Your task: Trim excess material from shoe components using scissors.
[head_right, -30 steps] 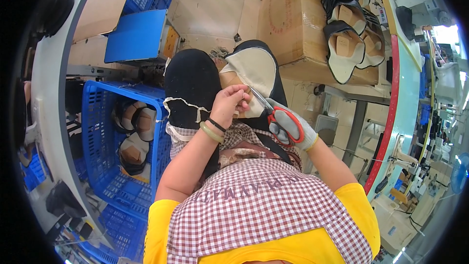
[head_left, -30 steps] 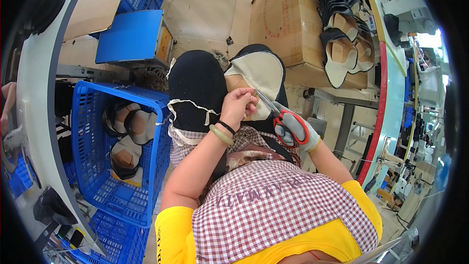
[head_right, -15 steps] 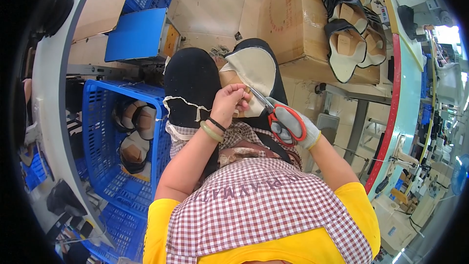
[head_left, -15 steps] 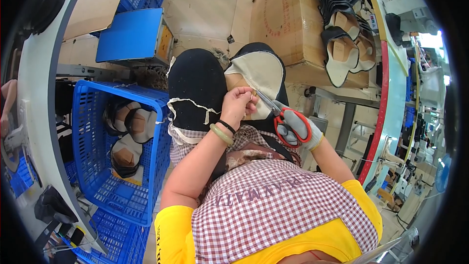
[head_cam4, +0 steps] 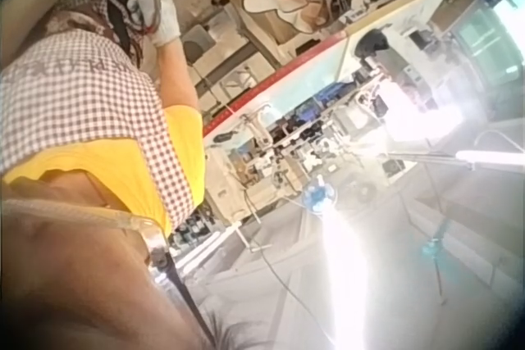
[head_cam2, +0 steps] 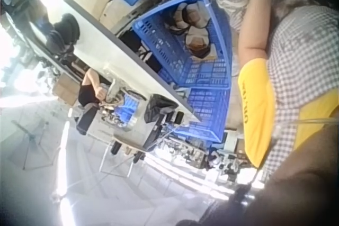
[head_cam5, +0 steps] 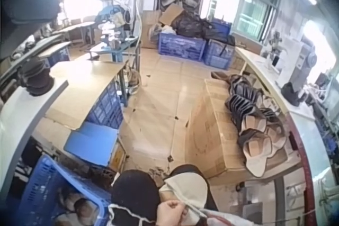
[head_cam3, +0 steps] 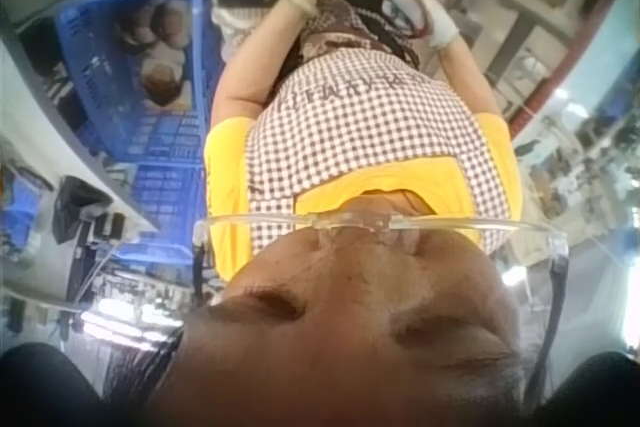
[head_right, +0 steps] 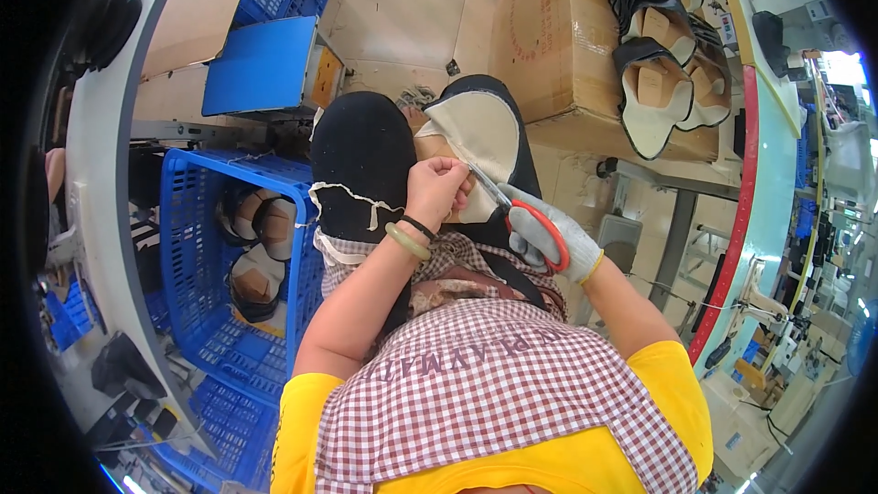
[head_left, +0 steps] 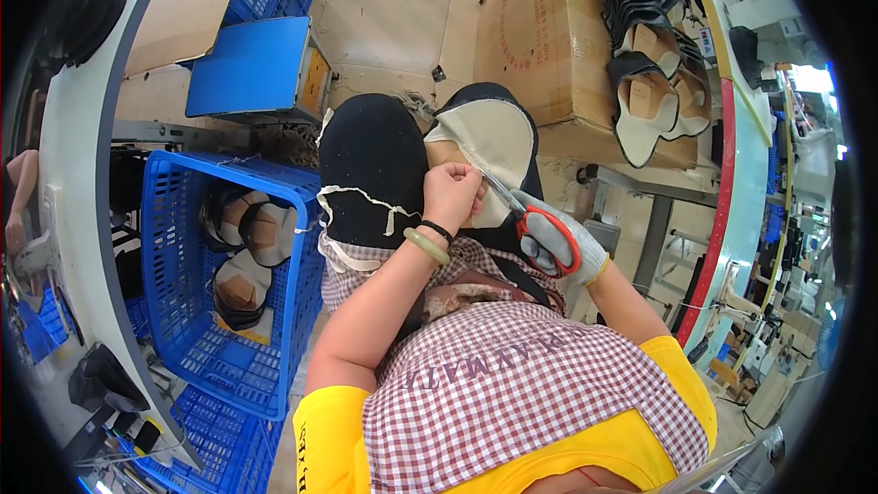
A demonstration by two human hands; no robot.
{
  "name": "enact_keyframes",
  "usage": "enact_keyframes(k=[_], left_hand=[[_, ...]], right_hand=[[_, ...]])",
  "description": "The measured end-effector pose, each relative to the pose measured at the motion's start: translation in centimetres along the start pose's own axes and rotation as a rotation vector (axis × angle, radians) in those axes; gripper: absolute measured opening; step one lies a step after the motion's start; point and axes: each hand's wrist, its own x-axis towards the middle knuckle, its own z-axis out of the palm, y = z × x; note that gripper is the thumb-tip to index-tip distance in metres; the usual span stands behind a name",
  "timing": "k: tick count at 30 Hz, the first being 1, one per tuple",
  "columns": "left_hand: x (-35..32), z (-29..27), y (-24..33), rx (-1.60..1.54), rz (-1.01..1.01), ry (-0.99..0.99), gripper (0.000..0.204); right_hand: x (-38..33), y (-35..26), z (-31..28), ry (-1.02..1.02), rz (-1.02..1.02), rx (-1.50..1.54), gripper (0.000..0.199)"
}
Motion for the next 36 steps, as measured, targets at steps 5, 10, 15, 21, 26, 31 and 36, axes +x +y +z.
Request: enact_keyframes(k=[5, 10, 15, 21, 26, 31, 36], left_hand=[[0.1, 0.0, 0.1, 0.004, -0.010, -0.012, 0.010], [0.3, -0.2, -0.2, -0.005, -0.013, -0.020, 0.009], [0.5, -0.4, 0.0, 0.004, -0.032, -0.047, 0.009], [0.5, -0.5, -0.1, -0.012, -0.011, -0.079, 0.007], [0.3, -0.7, 0.2, 0.042, -0.006, -0.123, 0.007], [-0.1, -0.2, 0.7, -0.124, 0.007, -0.030, 0.016], [0.7, -0.3, 1.4, 0.140, 0.019, -0.069, 0.025]], right_hand=[[0.1, -1.1, 0.0, -0.008, 0.049, 0.008, 0.056], [0.5, -1.6, -0.2, -0.026, 0.047, -0.029, 0.056], [1.1, -1.7, -0.4, -0.020, 0.075, 0.006, 0.055], [1.5, -1.9, -0.3, 0.007, 0.059, -0.033, 0.054], [2.3, -2.2, -0.1, -0.023, 0.054, -0.102, 0.054], [2.4, -1.9, 0.6, 0.025, 0.072, -0.125, 0.053], [2.0, -1.8, 0.7, 0.017, 0.013, -0.112, 0.052]])
